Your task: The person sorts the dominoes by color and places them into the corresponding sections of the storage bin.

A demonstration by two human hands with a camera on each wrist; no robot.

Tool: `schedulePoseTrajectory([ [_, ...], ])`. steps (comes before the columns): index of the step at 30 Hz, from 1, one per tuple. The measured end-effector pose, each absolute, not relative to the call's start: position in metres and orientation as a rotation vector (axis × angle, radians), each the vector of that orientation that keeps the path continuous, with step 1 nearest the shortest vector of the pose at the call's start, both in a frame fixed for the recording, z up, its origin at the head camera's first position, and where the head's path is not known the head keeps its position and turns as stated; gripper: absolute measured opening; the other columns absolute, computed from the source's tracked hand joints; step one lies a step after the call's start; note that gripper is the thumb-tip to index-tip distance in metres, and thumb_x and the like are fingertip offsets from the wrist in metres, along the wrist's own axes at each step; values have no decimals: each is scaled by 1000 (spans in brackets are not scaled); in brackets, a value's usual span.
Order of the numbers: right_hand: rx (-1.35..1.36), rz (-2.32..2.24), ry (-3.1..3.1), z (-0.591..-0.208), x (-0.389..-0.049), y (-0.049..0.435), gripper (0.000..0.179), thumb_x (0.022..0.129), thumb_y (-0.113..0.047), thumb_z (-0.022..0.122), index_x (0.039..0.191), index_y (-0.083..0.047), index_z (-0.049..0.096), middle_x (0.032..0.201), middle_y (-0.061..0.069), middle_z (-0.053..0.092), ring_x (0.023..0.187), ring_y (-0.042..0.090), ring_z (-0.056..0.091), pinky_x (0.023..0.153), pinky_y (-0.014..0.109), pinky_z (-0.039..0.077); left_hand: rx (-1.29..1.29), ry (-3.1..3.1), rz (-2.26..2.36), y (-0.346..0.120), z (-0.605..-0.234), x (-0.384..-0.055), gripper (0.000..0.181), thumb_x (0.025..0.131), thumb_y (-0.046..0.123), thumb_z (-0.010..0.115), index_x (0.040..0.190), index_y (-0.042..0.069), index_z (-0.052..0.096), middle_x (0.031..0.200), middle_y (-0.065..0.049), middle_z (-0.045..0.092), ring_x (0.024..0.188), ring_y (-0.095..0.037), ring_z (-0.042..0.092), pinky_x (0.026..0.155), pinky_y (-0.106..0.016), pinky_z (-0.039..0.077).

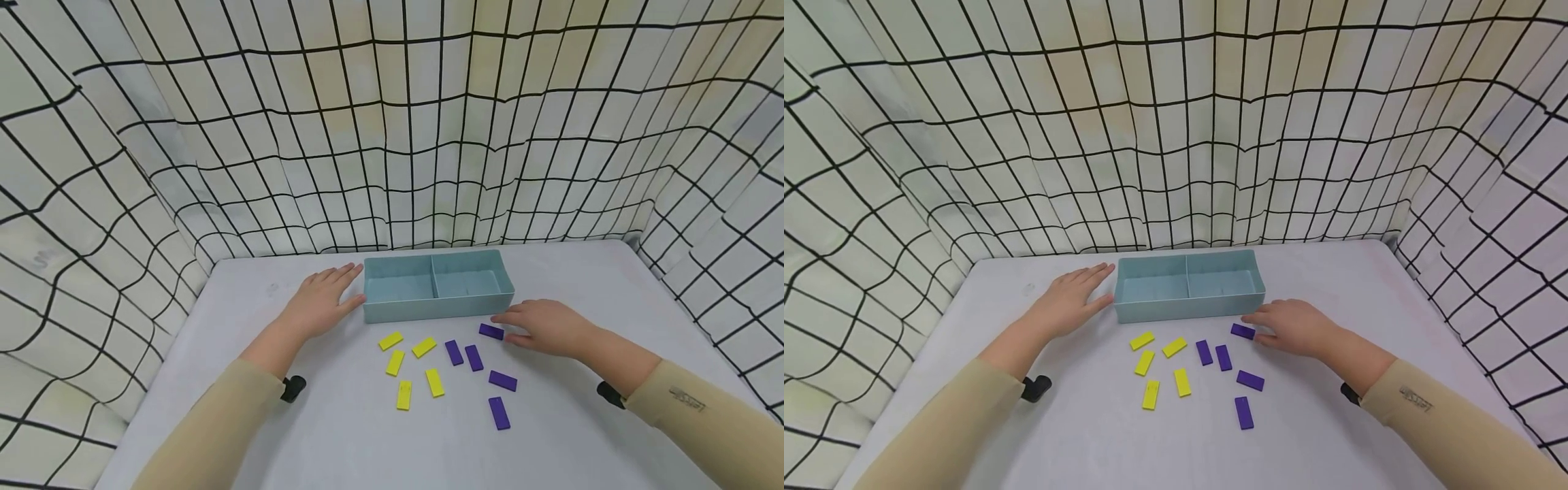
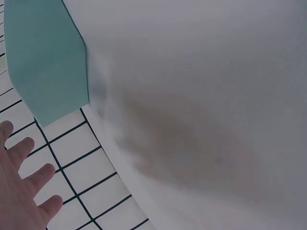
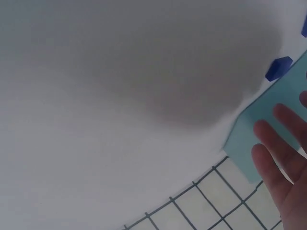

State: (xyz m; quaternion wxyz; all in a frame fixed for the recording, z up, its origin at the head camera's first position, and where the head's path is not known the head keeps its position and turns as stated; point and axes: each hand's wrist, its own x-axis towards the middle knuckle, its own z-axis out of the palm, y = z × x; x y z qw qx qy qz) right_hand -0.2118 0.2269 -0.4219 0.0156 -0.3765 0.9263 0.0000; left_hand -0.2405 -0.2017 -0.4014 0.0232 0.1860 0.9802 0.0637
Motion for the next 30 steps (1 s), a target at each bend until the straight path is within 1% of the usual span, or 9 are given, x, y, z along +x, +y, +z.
schedulePoseTrajectory([
  [4, -1206, 23, 2855, -430, -217, 224, 39, 89, -30, 74, 126, -20, 68, 109, 0, 72, 99, 21, 68, 83, 39, 55, 582, 3013, 197, -198, -405, -247, 73, 100, 64, 34, 160, 26, 17, 163, -3, 23, 146, -36, 25, 114, -57, 19],
  [8, -1204, 49, 2833, -435, -220, 218, 39, 88, -30, 76, 125, -21, 69, 103, -3, 72, 91, 17, 67, 80, 36, 55, 574, 2991, 203, -195, -409, -253, 74, 100, 64, 35, 160, 25, 16, 163, -4, 22, 146, -36, 24, 114, -57, 19],
  [15, -1243, 96, 2813, -439, -222, 212, 37, 88, -31, 76, 123, -20, 71, 98, -4, 71, 89, 16, 67, 79, 34, 55, 549, 2962, 197, -192, -414, -257, 77, 99, 64, 38, 160, 23, 16, 164, -4, 20, 147, -37, 22, 115, -57, 19],
  [22, -1234, 92, 2815, -442, -227, 212, 33, 87, -28, 77, 119, -18, 73, 96, -5, 70, 87, 14, 65, 78, 33, 54, 548, 2946, 180, -188, -418, -260, 80, 98, 67, 38, 160, 23, 16, 165, -3, 16, 147, -37, 21, 113, -60, 20],
  [30, -1227, 117, 2824, -439, -227, 210, 31, 86, -24, 78, 117, -18, 74, 96, -4, 71, 87, 14, 66, 78, 32, 54, 499, 2933, 257, -187, -418, -259, 81, 97, 66, 41, 160, 22, 16, 165, -3, 17, 147, -37, 21, 112, -62, 21],
])
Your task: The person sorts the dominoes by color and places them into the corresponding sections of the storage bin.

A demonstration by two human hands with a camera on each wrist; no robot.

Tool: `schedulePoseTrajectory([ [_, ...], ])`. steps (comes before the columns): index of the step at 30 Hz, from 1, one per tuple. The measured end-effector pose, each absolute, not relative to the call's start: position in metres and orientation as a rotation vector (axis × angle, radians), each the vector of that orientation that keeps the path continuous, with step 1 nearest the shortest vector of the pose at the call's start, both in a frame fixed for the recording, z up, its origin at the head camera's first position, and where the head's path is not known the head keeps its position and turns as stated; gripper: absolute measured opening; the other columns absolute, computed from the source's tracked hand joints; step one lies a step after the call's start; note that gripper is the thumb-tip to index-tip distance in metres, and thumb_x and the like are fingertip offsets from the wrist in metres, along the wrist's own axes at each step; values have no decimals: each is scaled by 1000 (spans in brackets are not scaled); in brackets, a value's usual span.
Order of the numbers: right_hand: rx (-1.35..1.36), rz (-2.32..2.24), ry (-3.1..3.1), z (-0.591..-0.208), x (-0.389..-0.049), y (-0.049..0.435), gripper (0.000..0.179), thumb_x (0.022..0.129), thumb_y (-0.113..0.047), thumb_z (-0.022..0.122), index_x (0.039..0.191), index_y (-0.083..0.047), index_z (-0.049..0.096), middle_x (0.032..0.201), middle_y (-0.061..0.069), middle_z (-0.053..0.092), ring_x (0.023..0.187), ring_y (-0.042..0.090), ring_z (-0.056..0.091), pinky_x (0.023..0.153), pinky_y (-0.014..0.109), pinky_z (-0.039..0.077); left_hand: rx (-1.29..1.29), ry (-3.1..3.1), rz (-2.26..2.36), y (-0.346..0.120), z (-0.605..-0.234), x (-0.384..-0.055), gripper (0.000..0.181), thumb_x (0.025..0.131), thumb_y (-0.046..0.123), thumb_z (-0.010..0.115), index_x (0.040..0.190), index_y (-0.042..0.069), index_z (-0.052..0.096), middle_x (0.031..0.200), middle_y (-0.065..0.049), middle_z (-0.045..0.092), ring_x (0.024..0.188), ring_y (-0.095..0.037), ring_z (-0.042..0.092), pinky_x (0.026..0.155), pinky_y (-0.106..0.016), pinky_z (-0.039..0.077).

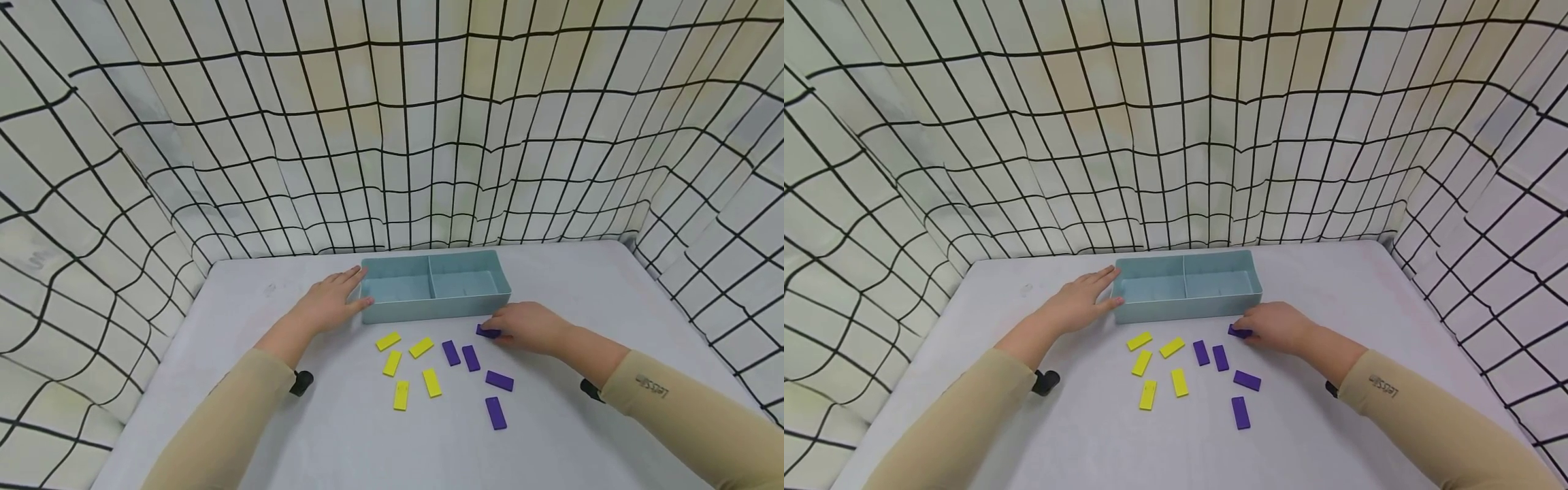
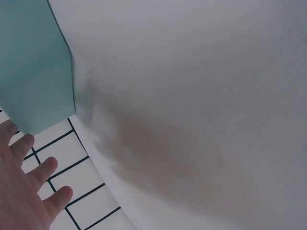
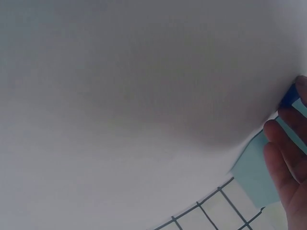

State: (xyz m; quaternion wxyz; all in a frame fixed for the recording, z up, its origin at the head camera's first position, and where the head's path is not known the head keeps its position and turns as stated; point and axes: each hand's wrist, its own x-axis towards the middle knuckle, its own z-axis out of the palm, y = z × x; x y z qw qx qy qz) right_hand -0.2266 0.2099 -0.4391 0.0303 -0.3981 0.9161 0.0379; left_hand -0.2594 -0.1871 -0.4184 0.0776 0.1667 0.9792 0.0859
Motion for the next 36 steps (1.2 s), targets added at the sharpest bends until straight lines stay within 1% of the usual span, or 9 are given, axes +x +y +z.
schedulePoseTrajectory([
  [3, -1208, 107, 2825, -438, -225, 209, 32, 86, -22, 79, 117, -18, 74, 97, -3, 71, 88, 14, 66, 78, 32, 55, 469, 2915, 320, -187, -420, -259, 82, 97, 67, 41, 160, 23, 16, 165, -4, 18, 147, -37, 21, 112, -61, 22],
  [10, -1168, 41, 2830, -438, -223, 209, 33, 86, -19, 79, 118, -17, 74, 96, -4, 68, 88, 12, 63, 80, 31, 54, 403, 2884, 469, -188, -423, -260, 82, 96, 63, 48, 161, 26, 13, 163, -7, 23, 147, -36, 23, 113, -58, 23],
  [15, -1148, -13, 2854, -437, -222, 211, 32, 85, -18, 79, 117, -16, 74, 93, -5, 66, 85, 11, 61, 77, 31, 53, 371, 2855, 518, -187, -423, -261, 83, 96, 62, 49, 161, 26, 11, 162, -10, 25, 148, -36, 22, 113, -58, 22],
  [18, -1157, -38, 2865, -436, -222, 213, 32, 85, -18, 79, 116, -14, 75, 92, -5, 66, 83, 11, 61, 76, 31, 53, 356, 2823, 576, -187, -422, -261, 84, 96, 60, 52, 161, 25, 11, 158, -12, 32, 146, -35, 27, 113, -58, 23],
  [22, -1155, -67, 2877, -432, -220, 215, 32, 85, -19, 80, 115, -14, 75, 92, -5, 67, 85, 12, 63, 77, 31, 54, 330, 2779, 659, -186, -422, -263, 85, 96, 57, 55, 161, 24, 12, 148, -11, 44, 136, -32, 42, 109, -57, 32],
  [25, -1129, -91, 2887, -428, -221, 215, 32, 85, -19, 80, 116, -15, 75, 94, -5, 68, 89, 14, 64, 79, 32, 54, 299, 2753, 701, -185, -422, -264, 86, 95, 57, 57, 161, 25, 12, 143, -9, 47, 125, -30, 50, 103, -54, 39],
  [29, -1086, -154, 2899, -421, -221, 214, 32, 85, -19, 79, 117, -15, 75, 102, -3, 70, 98, 18, 65, 85, 37, 54, 270, 2734, 710, -185, -423, -264, 85, 95, 57, 57, 160, 27, 11, 137, -7, 51, 117, -27, 55, 97, -50, 43],
  [33, -1030, -248, 2903, -412, -220, 213, 33, 87, -21, 78, 119, -17, 74, 112, -1, 71, 109, 23, 64, 91, 43, 51, 263, 2725, 681, -185, -422, -264, 85, 95, 58, 56, 160, 29, 10, 131, -5, 55, 111, -25, 57, 93, -48, 45],
  [36, -1003, -298, 2897, -404, -221, 212, 33, 88, -22, 77, 121, -18, 74, 115, 0, 71, 112, 24, 63, 93, 45, 51, 267, 2720, 674, -185, -421, -264, 85, 95, 58, 56, 160, 29, 9, 129, -5, 56, 109, -25, 57, 92, -47, 45],
])
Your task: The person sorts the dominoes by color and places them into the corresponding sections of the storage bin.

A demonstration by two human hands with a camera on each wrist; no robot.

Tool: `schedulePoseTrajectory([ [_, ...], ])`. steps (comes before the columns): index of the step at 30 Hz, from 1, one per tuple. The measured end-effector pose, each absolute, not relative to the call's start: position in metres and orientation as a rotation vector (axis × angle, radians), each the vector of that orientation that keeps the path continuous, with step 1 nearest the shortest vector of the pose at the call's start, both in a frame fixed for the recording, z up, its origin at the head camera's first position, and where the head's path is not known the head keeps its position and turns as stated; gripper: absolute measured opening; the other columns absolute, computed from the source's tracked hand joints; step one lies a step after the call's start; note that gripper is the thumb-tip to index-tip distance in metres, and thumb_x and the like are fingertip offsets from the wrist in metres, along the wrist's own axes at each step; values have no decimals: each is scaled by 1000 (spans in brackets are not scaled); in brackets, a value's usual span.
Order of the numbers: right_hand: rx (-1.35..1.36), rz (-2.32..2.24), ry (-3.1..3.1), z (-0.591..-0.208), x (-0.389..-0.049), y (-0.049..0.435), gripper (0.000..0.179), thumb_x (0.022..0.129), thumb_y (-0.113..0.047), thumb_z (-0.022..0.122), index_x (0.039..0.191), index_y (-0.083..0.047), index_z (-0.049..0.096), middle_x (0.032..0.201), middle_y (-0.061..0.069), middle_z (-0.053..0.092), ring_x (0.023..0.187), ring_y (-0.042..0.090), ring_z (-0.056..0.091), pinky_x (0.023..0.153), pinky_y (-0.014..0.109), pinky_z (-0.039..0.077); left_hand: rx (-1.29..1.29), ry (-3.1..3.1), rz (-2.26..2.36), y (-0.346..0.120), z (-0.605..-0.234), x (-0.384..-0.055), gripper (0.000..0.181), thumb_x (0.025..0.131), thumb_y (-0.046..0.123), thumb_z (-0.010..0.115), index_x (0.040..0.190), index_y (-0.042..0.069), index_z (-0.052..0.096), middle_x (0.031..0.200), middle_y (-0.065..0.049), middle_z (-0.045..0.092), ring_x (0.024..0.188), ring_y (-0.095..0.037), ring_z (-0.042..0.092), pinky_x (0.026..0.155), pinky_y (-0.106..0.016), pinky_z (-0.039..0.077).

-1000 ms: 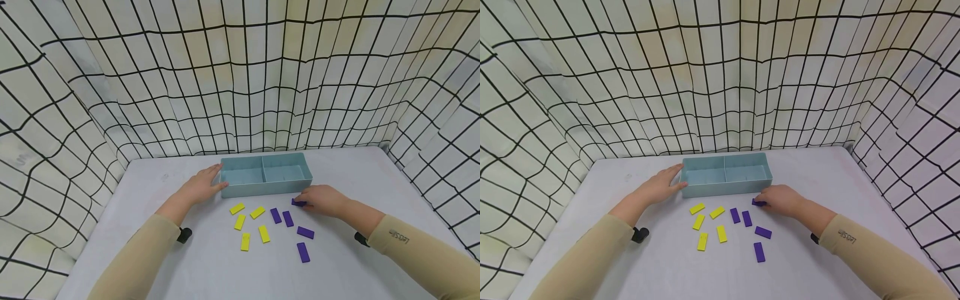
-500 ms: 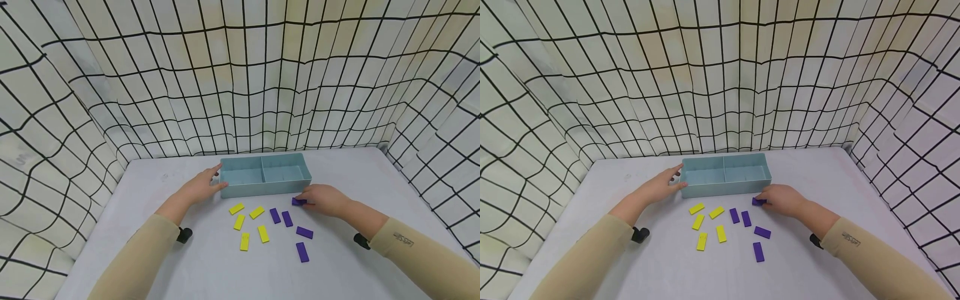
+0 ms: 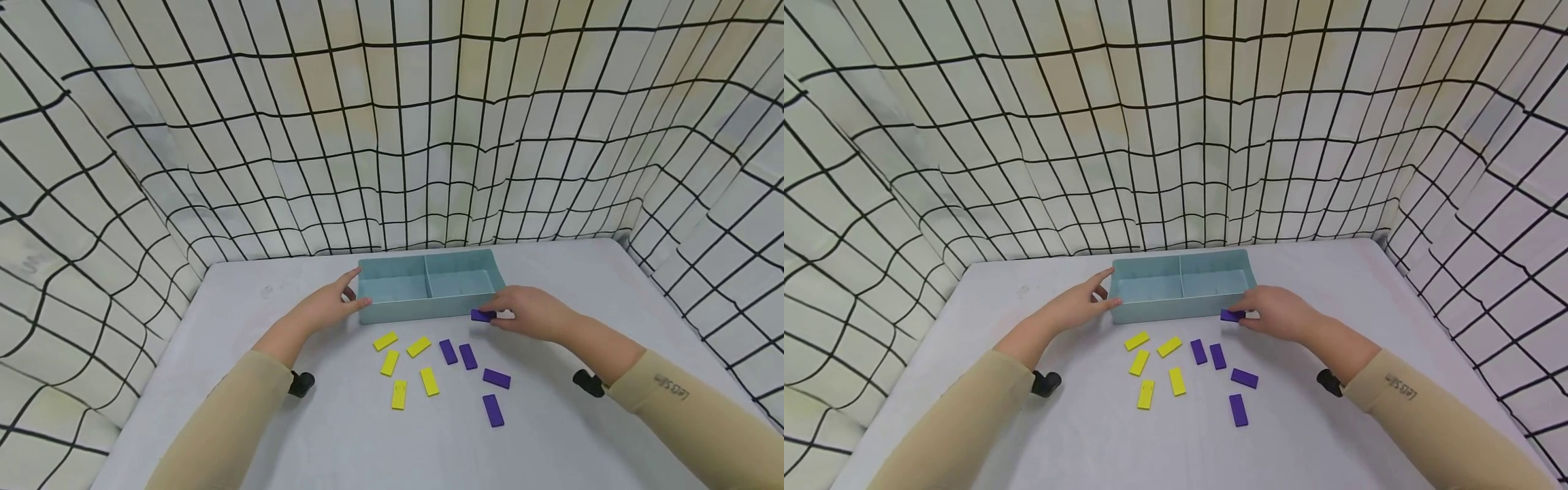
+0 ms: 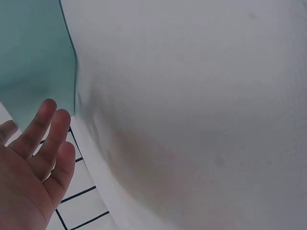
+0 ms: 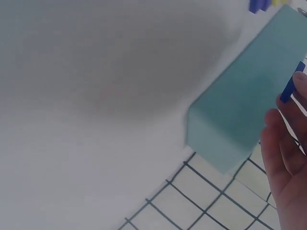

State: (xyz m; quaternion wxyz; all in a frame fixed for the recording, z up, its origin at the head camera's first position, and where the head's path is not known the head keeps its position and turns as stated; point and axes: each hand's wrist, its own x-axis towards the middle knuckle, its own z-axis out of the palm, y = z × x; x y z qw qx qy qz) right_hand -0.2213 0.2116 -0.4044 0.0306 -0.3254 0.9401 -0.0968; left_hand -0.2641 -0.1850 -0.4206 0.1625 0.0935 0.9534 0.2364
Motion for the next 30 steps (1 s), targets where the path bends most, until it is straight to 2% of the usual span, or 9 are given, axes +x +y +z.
schedulePoseTrajectory([
  [3, -987, -323, 2887, -397, -223, 209, 33, 89, -23, 76, 121, -19, 73, 115, 0, 70, 111, 23, 63, 93, 44, 51, 269, 2715, 688, -186, -420, -264, 86, 95, 58, 56, 160, 29, 9, 130, -6, 56, 110, -25, 57, 92, -48, 45],
  [10, -1033, -368, 2846, -383, -232, 200, 31, 89, -20, 75, 120, -17, 74, 106, -4, 71, 95, 15, 63, 83, 37, 53, 261, 2704, 717, -185, -418, -262, 86, 96, 56, 57, 160, 27, 9, 132, -7, 55, 115, -27, 56, 95, -50, 44],
  [16, -1014, -438, 2800, -375, -241, 190, 30, 90, -19, 74, 120, -17, 74, 105, -6, 69, 93, 14, 62, 81, 34, 53, 272, 2691, 734, -184, -416, -263, 86, 96, 54, 57, 160, 23, 9, 132, -10, 55, 113, -28, 56, 94, -49, 45],
  [30, -992, -437, 2763, -362, -268, 147, 30, 92, -24, 72, 122, -21, 73, 99, -10, 67, 90, 12, 58, 73, 27, 50, 268, 2689, 748, -184, -419, -264, 88, 95, 55, 58, 160, 23, 9, 129, -10, 56, 105, -26, 57, 90, -48, 45],
])
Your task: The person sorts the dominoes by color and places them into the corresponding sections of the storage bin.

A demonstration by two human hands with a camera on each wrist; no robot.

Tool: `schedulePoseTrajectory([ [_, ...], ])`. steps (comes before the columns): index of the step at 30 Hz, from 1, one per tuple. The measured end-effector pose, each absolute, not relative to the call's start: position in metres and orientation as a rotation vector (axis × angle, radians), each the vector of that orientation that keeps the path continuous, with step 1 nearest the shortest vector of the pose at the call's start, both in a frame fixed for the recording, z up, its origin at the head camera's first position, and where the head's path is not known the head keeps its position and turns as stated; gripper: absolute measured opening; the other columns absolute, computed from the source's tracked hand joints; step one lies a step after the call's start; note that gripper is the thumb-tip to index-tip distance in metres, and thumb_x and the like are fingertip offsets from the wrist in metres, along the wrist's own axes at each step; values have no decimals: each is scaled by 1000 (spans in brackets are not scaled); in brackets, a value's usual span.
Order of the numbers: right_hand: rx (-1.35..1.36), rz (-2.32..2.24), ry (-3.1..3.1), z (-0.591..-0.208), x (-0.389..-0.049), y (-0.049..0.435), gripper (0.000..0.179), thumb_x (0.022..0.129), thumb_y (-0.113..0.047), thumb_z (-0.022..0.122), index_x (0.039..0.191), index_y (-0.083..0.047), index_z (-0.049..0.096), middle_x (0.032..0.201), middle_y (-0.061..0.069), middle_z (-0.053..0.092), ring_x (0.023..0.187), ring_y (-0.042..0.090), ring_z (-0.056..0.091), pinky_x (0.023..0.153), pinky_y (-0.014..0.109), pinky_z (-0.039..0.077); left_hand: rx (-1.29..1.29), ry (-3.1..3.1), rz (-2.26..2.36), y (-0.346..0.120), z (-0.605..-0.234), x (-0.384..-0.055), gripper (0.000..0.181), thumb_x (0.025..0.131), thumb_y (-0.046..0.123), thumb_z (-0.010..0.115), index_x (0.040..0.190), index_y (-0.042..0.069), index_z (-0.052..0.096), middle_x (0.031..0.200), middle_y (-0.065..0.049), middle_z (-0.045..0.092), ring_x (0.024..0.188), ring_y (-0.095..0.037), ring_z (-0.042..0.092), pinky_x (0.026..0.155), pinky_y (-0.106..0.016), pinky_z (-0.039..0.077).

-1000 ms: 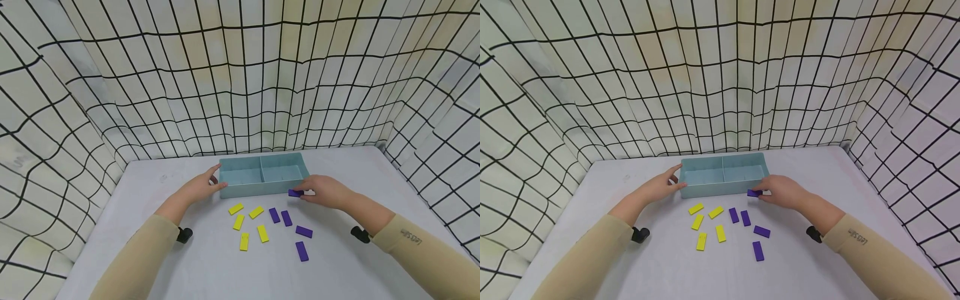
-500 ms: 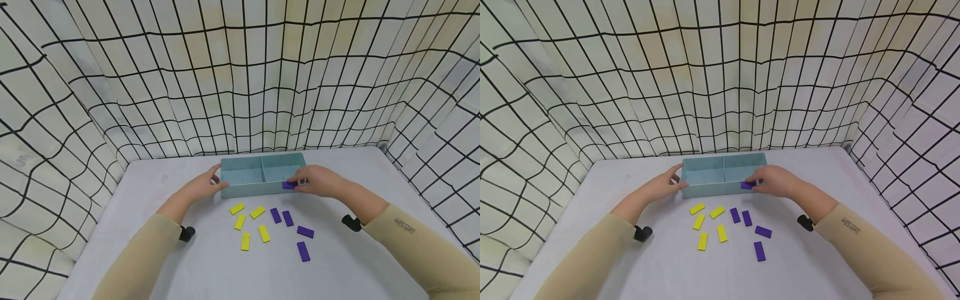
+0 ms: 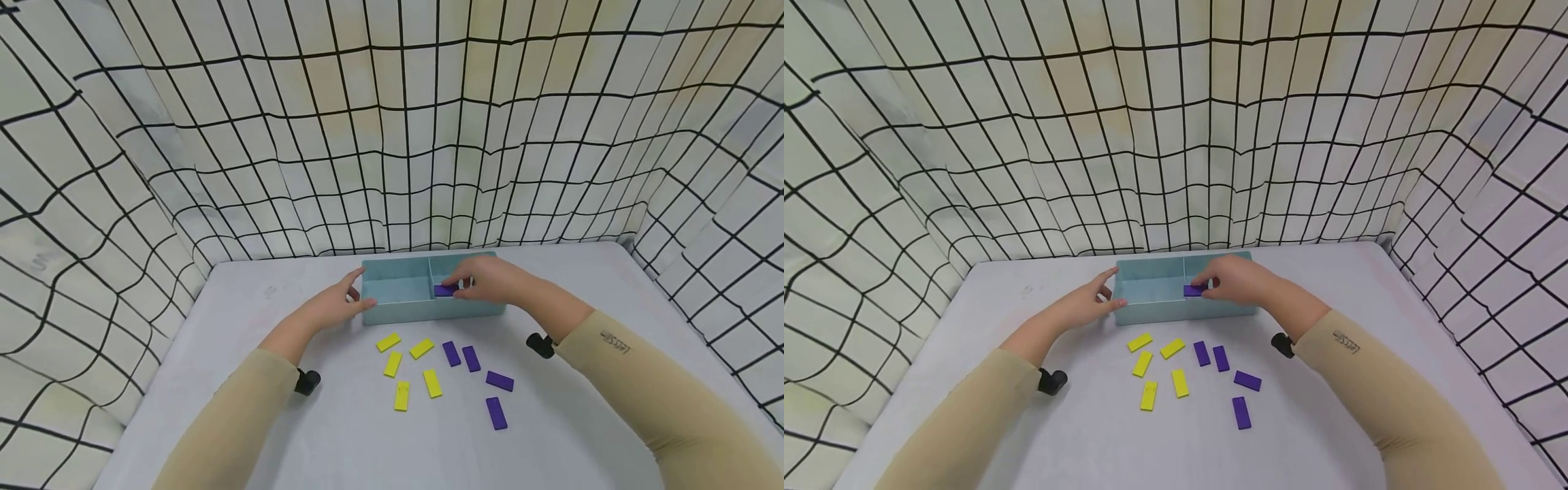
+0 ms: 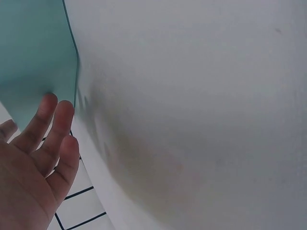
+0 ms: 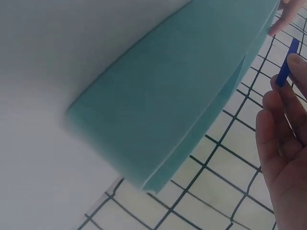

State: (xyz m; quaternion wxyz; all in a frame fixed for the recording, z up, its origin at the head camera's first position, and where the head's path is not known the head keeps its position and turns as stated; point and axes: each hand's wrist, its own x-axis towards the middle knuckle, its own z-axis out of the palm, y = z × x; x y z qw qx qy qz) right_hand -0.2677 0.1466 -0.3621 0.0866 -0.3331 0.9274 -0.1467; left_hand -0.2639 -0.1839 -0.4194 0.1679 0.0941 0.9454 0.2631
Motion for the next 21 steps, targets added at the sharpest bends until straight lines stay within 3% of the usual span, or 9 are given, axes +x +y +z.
schedulePoseTrajectory([
  [8, -969, -424, 2742, -355, -282, 117, 30, 93, -28, 71, 123, -26, 72, 103, -11, 66, 91, 12, 57, 70, 27, 49, 257, 2639, 824, -186, -424, -268, 90, 93, 55, 61, 160, 27, 8, 129, -9, 54, 95, -21, 61, 89, -46, 44],
  [16, -947, -378, 2732, -356, -292, 92, 30, 93, -27, 71, 123, -25, 72, 103, -11, 67, 87, 12, 57, 71, 27, 48, 267, 2609, 864, -187, -425, -271, 90, 93, 54, 63, 160, 27, 9, 130, -10, 54, 97, -22, 61, 93, -48, 43],
  [21, -975, -266, 2709, -361, -299, 74, 32, 94, -26, 70, 126, -24, 70, 115, -8, 68, 100, 13, 60, 84, 30, 50, 261, 2599, 874, -188, -427, -273, 90, 93, 53, 63, 160, 27, 8, 130, -11, 54, 96, -21, 62, 94, -50, 43],
])
